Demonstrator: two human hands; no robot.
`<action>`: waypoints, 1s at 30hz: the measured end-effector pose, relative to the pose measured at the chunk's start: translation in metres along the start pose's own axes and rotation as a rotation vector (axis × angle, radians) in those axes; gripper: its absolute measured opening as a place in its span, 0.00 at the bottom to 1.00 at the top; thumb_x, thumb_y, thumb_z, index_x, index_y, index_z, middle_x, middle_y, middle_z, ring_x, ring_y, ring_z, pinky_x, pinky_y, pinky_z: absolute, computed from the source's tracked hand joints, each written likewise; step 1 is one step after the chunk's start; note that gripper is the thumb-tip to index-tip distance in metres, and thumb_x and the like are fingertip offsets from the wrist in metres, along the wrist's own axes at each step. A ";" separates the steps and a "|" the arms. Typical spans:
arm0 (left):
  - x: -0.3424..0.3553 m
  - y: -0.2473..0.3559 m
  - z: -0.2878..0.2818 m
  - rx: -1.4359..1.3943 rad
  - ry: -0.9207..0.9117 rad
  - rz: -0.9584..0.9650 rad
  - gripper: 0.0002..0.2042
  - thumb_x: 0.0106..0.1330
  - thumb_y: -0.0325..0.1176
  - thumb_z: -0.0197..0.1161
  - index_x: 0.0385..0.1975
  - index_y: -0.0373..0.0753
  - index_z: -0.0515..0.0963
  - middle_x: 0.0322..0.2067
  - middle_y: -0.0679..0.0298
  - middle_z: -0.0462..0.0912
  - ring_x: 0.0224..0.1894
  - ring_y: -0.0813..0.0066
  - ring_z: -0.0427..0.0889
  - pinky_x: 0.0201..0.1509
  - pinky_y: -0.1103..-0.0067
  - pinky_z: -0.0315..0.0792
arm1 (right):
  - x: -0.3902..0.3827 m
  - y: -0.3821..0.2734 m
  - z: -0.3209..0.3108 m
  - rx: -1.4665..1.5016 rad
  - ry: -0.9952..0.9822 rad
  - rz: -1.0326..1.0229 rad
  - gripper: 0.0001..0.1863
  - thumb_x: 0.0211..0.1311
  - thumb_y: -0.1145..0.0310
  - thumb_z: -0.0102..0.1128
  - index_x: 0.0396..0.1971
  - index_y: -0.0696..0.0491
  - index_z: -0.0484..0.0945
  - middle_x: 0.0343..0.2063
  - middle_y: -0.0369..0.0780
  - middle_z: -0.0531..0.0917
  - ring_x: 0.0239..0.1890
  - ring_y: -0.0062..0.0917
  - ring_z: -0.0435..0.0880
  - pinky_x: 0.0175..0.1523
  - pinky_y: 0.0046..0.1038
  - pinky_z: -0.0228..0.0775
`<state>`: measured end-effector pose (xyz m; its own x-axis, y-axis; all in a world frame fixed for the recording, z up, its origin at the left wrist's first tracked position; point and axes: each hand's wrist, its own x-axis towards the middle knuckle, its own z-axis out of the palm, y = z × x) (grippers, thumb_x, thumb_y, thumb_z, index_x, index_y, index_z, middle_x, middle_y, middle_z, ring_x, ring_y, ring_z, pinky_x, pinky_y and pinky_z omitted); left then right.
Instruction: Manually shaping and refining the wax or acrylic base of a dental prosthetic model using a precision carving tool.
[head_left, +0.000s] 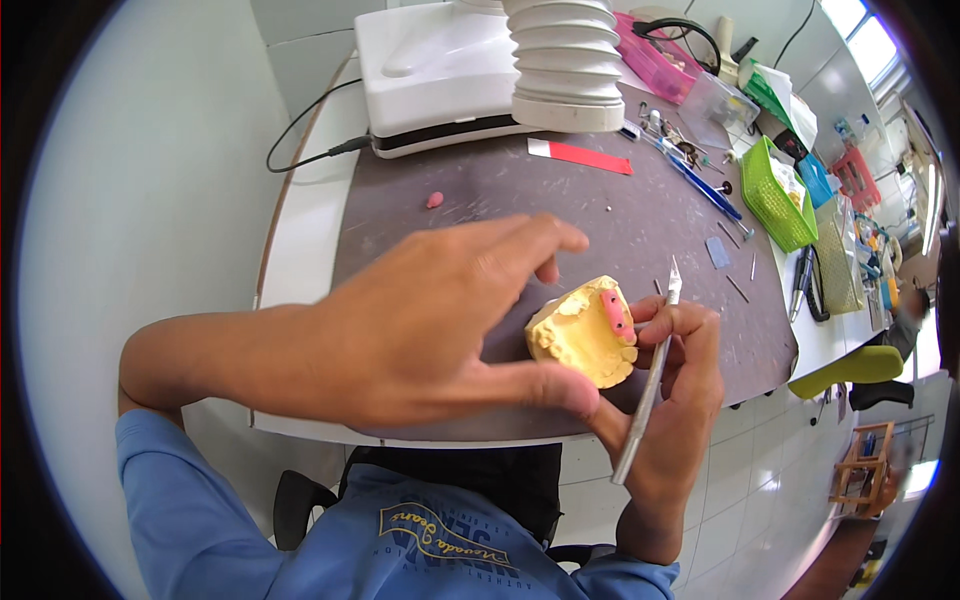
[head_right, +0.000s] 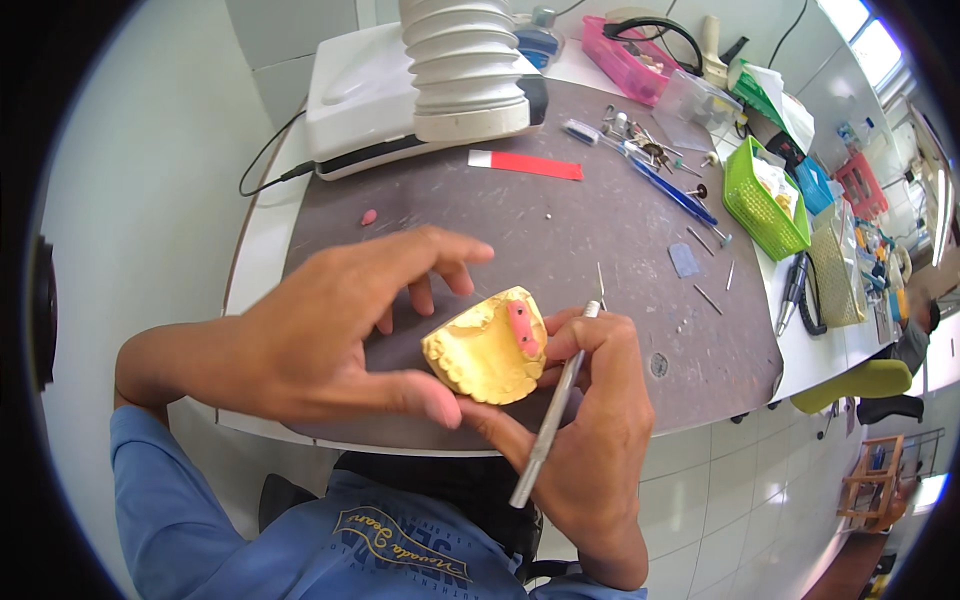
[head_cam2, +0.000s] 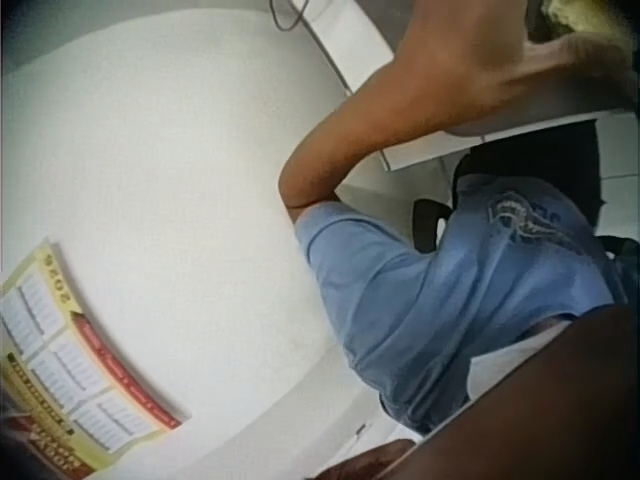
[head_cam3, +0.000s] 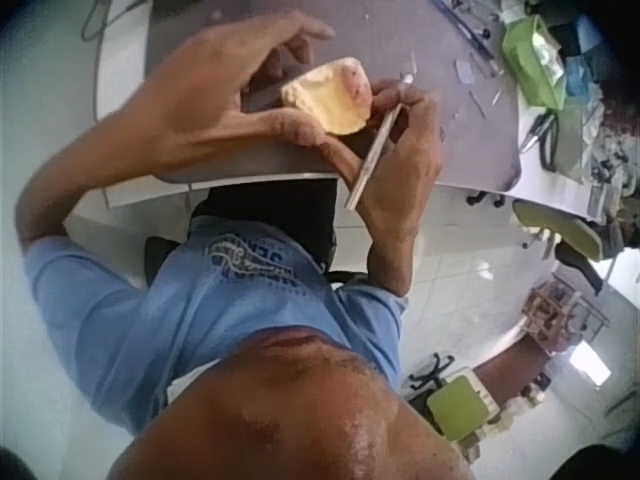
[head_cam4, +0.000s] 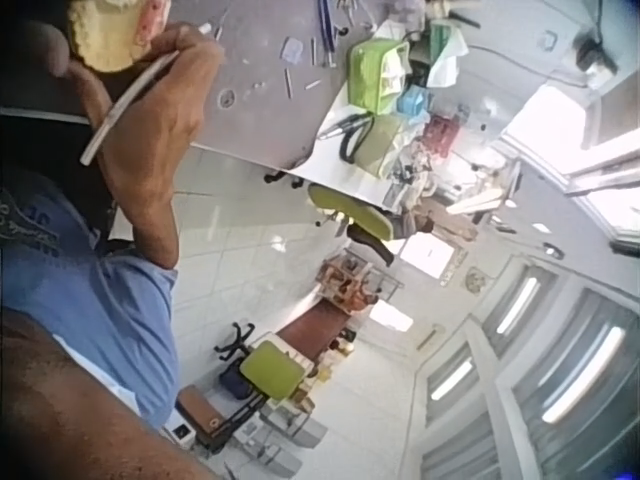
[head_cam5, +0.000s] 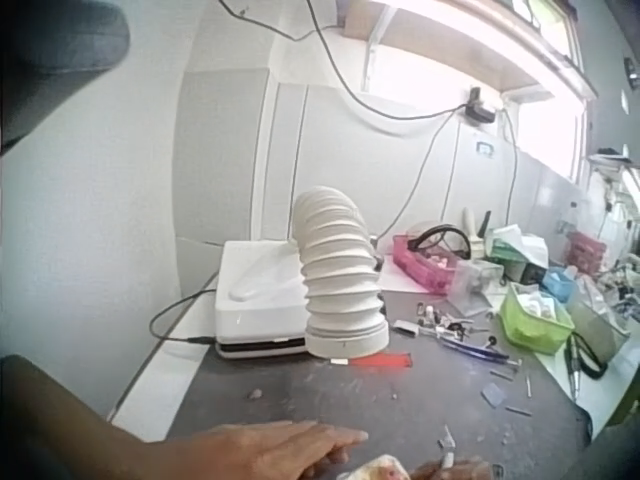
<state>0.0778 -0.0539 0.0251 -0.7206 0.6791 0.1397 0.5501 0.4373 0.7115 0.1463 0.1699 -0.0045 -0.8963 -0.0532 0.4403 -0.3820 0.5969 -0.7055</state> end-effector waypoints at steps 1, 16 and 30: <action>0.002 0.000 0.007 -0.012 0.004 0.066 0.40 0.57 0.51 0.78 0.63 0.34 0.69 0.49 0.55 0.79 0.45 0.65 0.81 0.49 0.73 0.76 | -0.004 0.004 0.002 0.043 0.011 -0.008 0.35 0.39 0.66 0.89 0.42 0.54 0.69 0.42 0.43 0.79 0.39 0.27 0.83 0.40 0.27 0.78; 0.013 -0.010 0.012 -0.050 0.128 0.304 0.33 0.47 0.33 0.82 0.57 0.36 0.78 0.47 0.58 0.82 0.50 0.66 0.82 0.50 0.74 0.77 | -0.021 0.023 -0.023 0.324 0.360 0.028 0.43 0.66 0.26 0.49 0.50 0.58 0.72 0.40 0.47 0.80 0.38 0.30 0.84 0.46 0.32 0.78; 0.021 -0.025 0.009 -0.150 -0.063 0.325 0.39 0.45 0.21 0.63 0.66 0.33 0.65 0.61 0.48 0.74 0.65 0.52 0.75 0.69 0.65 0.71 | -0.005 0.031 -0.020 0.336 0.194 -0.187 0.16 0.57 0.78 0.70 0.44 0.62 0.76 0.35 0.48 0.83 0.38 0.32 0.86 0.48 0.34 0.81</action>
<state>0.0526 -0.0451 0.0039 -0.4886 0.8054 0.3357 0.6744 0.1044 0.7309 0.1438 0.2051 -0.0175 -0.7576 0.0352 0.6517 -0.6151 0.2955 -0.7310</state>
